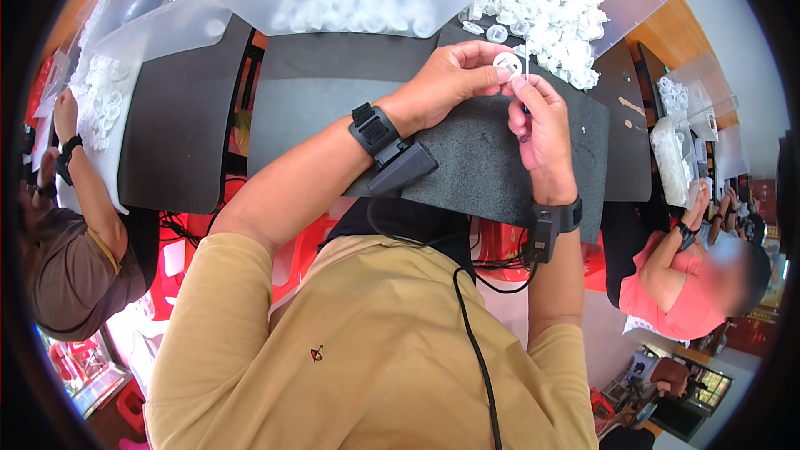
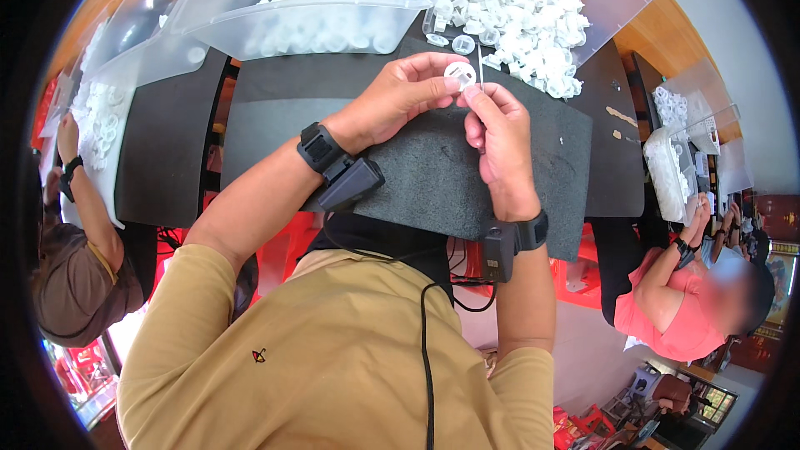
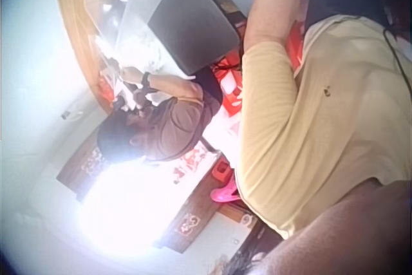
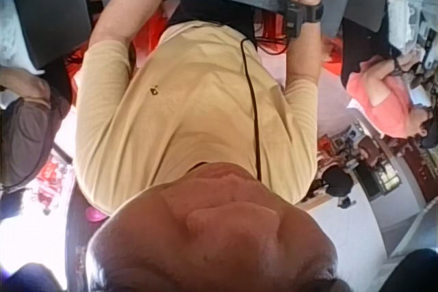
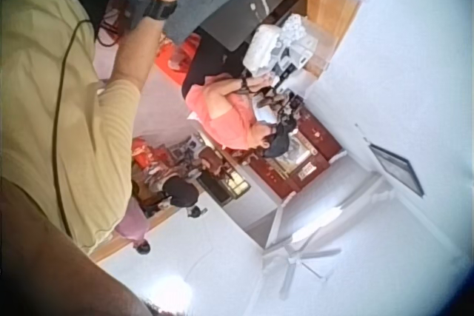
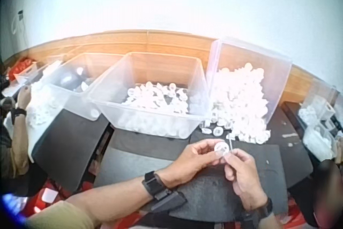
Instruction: Assembling small white plastic components at a manufacturing table.
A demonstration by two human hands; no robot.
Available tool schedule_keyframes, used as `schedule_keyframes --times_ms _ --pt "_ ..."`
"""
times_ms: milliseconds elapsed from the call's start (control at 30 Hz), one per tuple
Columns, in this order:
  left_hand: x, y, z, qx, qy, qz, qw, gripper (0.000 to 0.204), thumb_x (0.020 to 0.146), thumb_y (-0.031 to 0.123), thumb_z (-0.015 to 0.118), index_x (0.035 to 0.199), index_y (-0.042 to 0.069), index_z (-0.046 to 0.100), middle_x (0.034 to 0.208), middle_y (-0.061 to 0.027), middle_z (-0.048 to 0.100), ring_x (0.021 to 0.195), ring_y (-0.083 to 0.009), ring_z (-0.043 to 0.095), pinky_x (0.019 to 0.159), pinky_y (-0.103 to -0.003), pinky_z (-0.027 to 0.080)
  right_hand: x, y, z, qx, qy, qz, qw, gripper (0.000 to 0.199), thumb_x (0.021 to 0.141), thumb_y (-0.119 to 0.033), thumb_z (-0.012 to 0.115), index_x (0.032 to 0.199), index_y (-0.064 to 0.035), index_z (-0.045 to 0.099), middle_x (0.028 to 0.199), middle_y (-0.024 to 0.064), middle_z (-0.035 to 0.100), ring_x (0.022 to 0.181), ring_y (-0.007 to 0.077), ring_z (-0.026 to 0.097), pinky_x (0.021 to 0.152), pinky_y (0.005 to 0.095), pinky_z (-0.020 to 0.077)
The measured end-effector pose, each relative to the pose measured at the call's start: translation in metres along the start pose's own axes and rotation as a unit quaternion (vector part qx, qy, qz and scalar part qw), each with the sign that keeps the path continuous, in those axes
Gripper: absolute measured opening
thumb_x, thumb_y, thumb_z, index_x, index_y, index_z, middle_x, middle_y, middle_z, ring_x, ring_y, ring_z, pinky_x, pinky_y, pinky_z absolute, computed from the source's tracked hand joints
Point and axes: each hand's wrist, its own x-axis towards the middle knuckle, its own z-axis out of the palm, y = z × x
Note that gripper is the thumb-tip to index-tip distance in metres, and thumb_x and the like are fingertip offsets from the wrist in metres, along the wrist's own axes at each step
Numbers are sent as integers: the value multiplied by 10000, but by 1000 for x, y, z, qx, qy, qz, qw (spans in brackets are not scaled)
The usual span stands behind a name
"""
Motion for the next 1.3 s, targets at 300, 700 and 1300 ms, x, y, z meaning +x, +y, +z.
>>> schedule_keyframes --times_ms 300,700,1300 --pt "3 -4 -4 -13 3 8 1000 369 875 92 663 1215 5 551 1099 -77 628 980 -130 610 883 -272 508 -7 0 3 -24 -1 1 1000 142 925 -164 572 917 -30 620 759 19 612 495 18 427 419 173 294" --pt "4 -6 -9 36 4 -24 999 341 882 103 658 1198 14 567 1088 -66 636 972 -125 621 877 -247 511 -34 -7 -9 -413 60 -161 894 329 918 -57 492 1213 -104 629 698 55 627 601 94 555 587 256 454" --pt "3 -4 -9 26 1 -16 1000 356 879 87 656 1211 6 557 1101 -77 632 986 -132 621 886 -252 515 -35 -9 -6 -421 65 -154 891 317 912 -59 510 1195 -111 645 696 74 644 631 99 591 611 256 463"
